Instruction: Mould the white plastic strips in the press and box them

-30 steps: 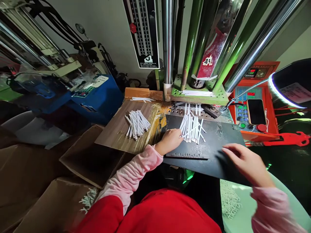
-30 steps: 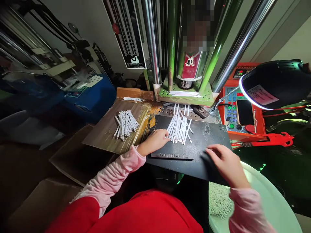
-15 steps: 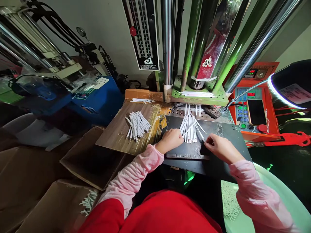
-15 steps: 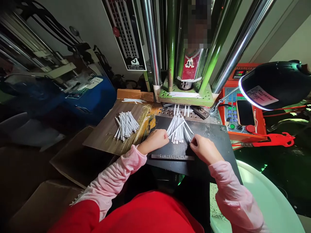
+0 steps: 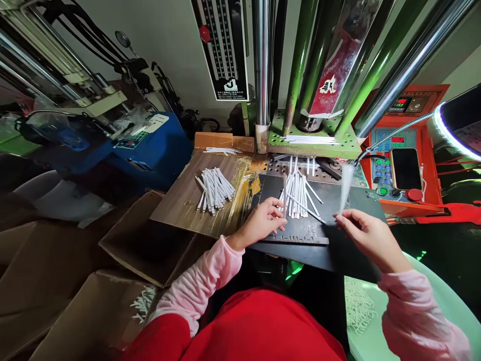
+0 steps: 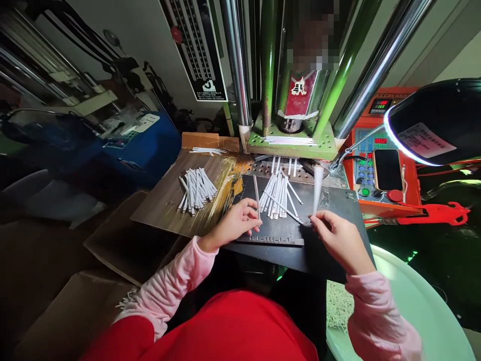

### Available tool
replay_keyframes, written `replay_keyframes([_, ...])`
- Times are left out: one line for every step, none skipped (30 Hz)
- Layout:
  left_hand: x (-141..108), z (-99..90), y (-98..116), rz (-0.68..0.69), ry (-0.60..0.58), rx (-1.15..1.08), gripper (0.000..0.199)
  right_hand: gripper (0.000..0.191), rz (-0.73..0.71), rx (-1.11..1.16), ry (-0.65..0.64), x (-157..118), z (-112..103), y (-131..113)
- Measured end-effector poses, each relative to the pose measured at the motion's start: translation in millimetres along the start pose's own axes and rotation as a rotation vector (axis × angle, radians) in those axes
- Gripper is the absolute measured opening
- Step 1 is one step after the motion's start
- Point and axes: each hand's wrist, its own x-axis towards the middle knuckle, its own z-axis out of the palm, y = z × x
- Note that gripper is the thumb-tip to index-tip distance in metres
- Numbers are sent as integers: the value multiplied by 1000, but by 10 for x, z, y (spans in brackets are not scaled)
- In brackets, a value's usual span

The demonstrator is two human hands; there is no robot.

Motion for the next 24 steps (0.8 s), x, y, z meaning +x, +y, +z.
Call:
replay_keyframes([-79, 29, -25, 25, 20, 22, 26, 38, -21, 102, -24, -81, 24, -41])
replay_keyframes([-151, 61, -55, 56, 48, 66, 21, 38, -60, 180, -45, -159, 64, -92])
replay_keyframes([-213, 94, -88, 87, 81, 119, 16, 36, -109, 226, -61, -229, 115, -148])
replay_keyframes([-263, 126, -124, 113, 112, 173, 12, 33, -160, 243, -72, -287, 172, -207])
replay_keyframes([-298, 155, -160, 134, 141, 221, 9, 31, -210, 237, -82, -330, 233, -262])
replay_keyframes([-319, 177, -196, 153, 168, 262, 8, 28, -258, 223, -89, -357, 292, -310])
replay_keyframes([-326, 194, -228, 174, 192, 295, 8, 27, -299, 205, -91, -368, 346, -349])
replay_keyframes([-322, 204, -257, 196, 206, 317, 8, 25, -333, 186, -84, -368, 394, -376])
replay_keyframes([-310, 207, -280, 219, 214, 329, 7, 24, -359, 163, -73, -358, 434, -394])
replay_keyframes([-292, 207, -298, 243, 217, 332, 8, 22, -378, 137, -62, -342, 467, -405])
replay_keyframes([-272, 202, -309, 262, 215, 330, 8, 20, -392, 109, -53, -324, 493, -412])
replay_keyframes([-253, 196, -314, 276, 211, 328, 7, 18, -405, 80, -46, -305, 512, -416])
replay_keyframes([-237, 189, -313, 283, 204, 326, 7, 17, -420, 51, -45, -287, 526, -422])
replay_keyframes([-226, 182, -309, 285, 198, 328, 7, 16, -435, 18, -43, -270, 534, -428])
replay_keyframes([-220, 177, -301, 282, 190, 333, 7, 16, -449, -20, -41, -255, 537, -436])
replay_keyframes([-219, 172, -291, 276, 183, 340, 7, 17, -462, -62, -41, -243, 535, -445])
replay_keyframes([-221, 169, -281, 271, 179, 343, 7, 18, -475, -104, -45, -233, 529, -453])
replay_keyframes([-225, 168, -270, 266, 176, 342, 7, 20, -488, -144, -51, -227, 520, -459])
replay_keyframes([-228, 168, -260, 261, 173, 336, 7, 22, -499, -180, -58, -225, 508, -461])
replay_keyframes([-230, 171, -251, 255, 169, 328, 7, 23, -510, -209, -61, -226, 495, -460])
replay_keyframes([-229, 176, -243, 249, 161, 321, 6, 25, -518, -231, -62, -230, 482, -456])
replay_keyframes([-225, 183, -236, 243, 151, 317, 6, 25, -525, -247, -61, -236, 471, -447])
replay_keyframes([-218, 192, -230, 236, 138, 318, 6, 25, -530, -259, -58, -243, 462, -436])
replay_keyframes([-208, 203, -225, 232, 125, 322, 6, 25, -534, -267, -57, -251, 457, -423])
